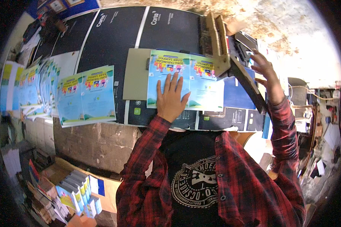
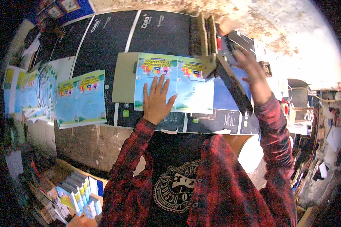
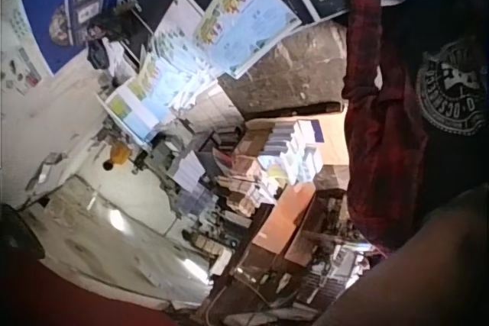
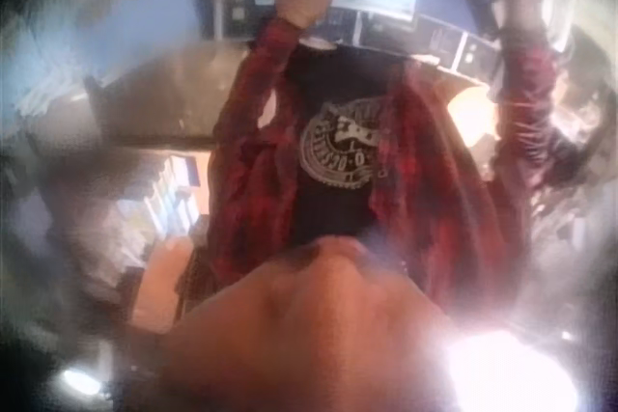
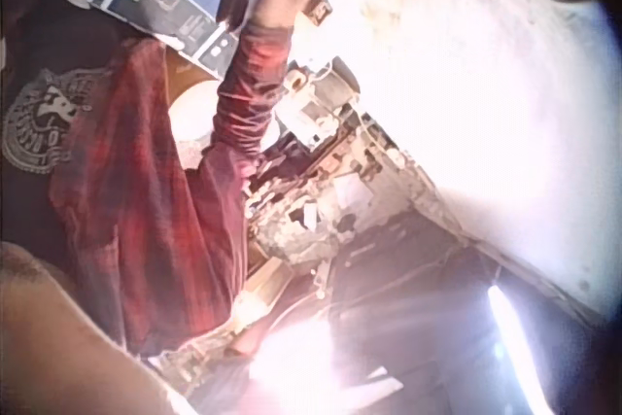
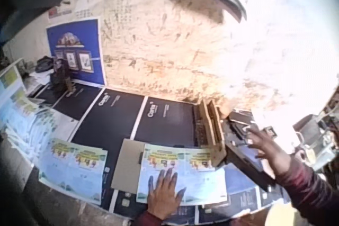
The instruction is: The person uses a manual paper cutter to trim the edges of printed booklets. They place a booklet on the cutting mat, align it against the guide, and pull down the lever to slice the paper. The trimmed booklets are then moved to a stack on the left side of the workspace.
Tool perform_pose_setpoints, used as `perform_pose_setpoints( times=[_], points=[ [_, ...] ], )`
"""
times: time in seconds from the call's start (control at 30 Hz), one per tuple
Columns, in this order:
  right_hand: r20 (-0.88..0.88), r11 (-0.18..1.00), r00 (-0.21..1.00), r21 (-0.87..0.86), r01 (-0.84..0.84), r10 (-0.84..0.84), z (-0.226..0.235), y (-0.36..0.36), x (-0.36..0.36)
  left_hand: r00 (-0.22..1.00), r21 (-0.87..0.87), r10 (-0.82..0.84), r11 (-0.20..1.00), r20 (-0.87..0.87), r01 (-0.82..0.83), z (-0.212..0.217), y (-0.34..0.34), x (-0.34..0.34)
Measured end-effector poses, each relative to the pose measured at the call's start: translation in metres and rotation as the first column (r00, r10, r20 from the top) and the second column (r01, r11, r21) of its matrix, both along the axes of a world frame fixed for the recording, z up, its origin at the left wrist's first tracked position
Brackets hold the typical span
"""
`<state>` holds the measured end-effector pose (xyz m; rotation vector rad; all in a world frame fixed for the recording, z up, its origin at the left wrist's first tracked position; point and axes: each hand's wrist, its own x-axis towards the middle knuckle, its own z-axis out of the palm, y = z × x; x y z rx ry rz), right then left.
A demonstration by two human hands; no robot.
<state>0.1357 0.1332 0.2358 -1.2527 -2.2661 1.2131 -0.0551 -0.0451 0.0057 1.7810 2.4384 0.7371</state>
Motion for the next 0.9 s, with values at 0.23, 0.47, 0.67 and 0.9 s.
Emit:
perform_pose_setpoints(
  times=[0.23, 0.47, 0.67, 0.9],
  points=[
    [0.32, 0.814, 0.941, 0.515, -0.268, 0.107, -0.077, -0.061, 0.004, 1.0, 0.055, -0.012, 0.998, 0.029, 0.011, 0.003, 0.001, 0.001],
    [0.171, 0.724, 0.985, 0.68, -0.12, 0.003, -0.149, -0.08, 0.001, 0.998, -0.008, -0.026, 1.0, 0.049, 0.026, 0.003, -0.007, 0.007],
    [0.205, 0.856, 0.973, 0.478, -0.197, 0.11, -0.071, -0.061, 0.009, 0.999, -0.029, 0.038, 0.999, 0.024, -0.037, 0.001, -0.007, -0.007],
    [-0.181, 0.877, 0.955, -0.463, 0.127, -0.233, -0.066, 0.063, 0.038, 0.957, 0.004, 0.291, 0.957, -0.003, -0.291, -0.005, -0.024, -0.045]
  ],
)
